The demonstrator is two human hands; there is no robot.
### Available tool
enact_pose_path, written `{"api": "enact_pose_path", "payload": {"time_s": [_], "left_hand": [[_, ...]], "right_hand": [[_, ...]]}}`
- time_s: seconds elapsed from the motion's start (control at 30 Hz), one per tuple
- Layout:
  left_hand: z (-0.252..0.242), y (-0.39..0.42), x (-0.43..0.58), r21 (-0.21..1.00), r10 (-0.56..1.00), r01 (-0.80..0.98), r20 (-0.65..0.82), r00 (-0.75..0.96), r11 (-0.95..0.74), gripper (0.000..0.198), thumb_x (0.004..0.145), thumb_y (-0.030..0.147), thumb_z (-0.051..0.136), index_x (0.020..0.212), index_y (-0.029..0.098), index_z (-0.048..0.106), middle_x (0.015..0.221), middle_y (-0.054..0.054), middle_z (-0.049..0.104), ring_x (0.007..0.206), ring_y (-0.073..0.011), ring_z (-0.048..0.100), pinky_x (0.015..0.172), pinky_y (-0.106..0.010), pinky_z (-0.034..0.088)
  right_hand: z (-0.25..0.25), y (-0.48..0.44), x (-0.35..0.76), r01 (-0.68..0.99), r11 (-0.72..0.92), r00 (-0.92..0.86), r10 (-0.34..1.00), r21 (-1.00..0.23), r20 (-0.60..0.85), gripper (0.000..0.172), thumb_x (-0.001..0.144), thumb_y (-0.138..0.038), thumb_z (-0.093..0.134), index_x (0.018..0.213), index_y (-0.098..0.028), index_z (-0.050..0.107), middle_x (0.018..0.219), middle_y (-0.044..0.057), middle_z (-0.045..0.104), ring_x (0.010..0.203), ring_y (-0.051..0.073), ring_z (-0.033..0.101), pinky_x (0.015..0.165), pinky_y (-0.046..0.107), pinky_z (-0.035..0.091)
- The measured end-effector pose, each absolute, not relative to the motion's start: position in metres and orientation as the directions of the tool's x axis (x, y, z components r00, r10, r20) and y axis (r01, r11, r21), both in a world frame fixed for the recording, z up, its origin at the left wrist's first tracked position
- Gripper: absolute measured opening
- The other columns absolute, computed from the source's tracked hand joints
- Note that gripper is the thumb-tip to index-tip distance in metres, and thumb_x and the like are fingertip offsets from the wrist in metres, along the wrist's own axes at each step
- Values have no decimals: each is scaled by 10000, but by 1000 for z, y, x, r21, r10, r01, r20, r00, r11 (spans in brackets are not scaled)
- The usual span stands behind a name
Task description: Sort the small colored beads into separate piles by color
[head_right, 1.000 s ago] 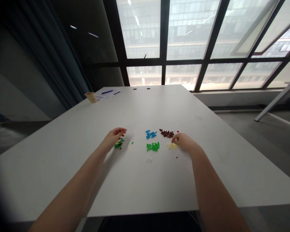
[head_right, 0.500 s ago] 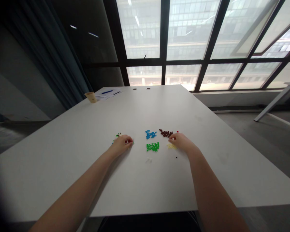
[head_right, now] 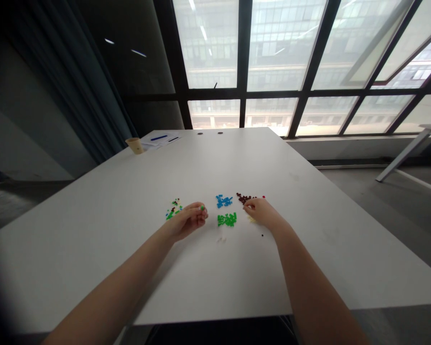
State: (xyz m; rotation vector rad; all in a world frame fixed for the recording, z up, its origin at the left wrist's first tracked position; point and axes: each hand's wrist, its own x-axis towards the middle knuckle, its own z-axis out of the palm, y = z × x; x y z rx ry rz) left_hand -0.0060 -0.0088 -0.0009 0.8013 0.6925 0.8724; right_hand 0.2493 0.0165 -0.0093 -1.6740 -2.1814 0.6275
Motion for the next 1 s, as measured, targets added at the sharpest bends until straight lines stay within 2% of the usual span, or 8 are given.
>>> {"api": "enact_pose_path", "payload": {"time_s": [0.1, 0.2, 0.33, 0.6, 0.8, 1.0], "left_hand": [[1, -16, 0, 624, 790, -524, -272, 550, 580, 150, 654, 257, 676, 745, 183, 582, 795, 8, 592, 722, -87, 546, 610, -199, 385], [0, -20, 5, 546, 731, -511, -333, 595, 664, 98, 723, 259, 618, 771, 177, 593, 817, -1, 599, 731, -87, 553, 622, -206, 398], [-4, -22, 9, 533, 711, -490, -368, 599, 689, 76, 760, 242, 580, 762, 169, 600, 803, -7, 604, 707, -89, 554, 607, -208, 393], [-2, -25, 9, 552, 708, -473, -357, 609, 686, 77, 754, 246, 591, 778, 174, 605, 814, -13, 604, 709, -88, 551, 623, -211, 394], [1, -29, 11, 554, 693, -468, -313, 650, 689, 94, 723, 230, 627, 785, 162, 606, 796, -14, 593, 711, -82, 546, 621, -204, 403], [2, -30, 12, 571, 701, -467, -298, 648, 675, 99, 720, 229, 631, 789, 163, 606, 812, -21, 597, 721, -83, 548, 620, -196, 408]], "right_hand": [[-10, 16, 245, 812, 268, -293, 955, -518, 36, 295, 771, -356, 438, 793, -175, 670, 666, 29, 636, 563, 130, 510, 534, 236, 340], [-9, 14, 239, 768, 348, -346, 932, -537, 110, 281, 784, -329, 431, 797, -175, 665, 683, 31, 641, 598, 133, 520, 564, 235, 359], [-8, 12, 233, 711, 425, -398, 900, -560, 177, 263, 789, -292, 432, 827, -175, 665, 753, 43, 657, 645, 136, 539, 605, 234, 385], [-2, 4, 225, 666, 493, -416, 869, -560, 270, 247, 803, -299, 445, 828, -186, 663, 761, 42, 648, 659, 131, 538, 630, 236, 395], [11, -7, 213, 583, 563, -355, 825, -585, 439, 240, 820, -270, 438, 887, -174, 647, 720, 33, 599, 589, 101, 476, 611, 233, 390], [17, -20, 198, 492, 666, -293, 733, -561, 613, 252, 788, -269, 491, 1005, -195, 596, 669, 2, 518, 608, 109, 452, 627, 258, 399]]}}
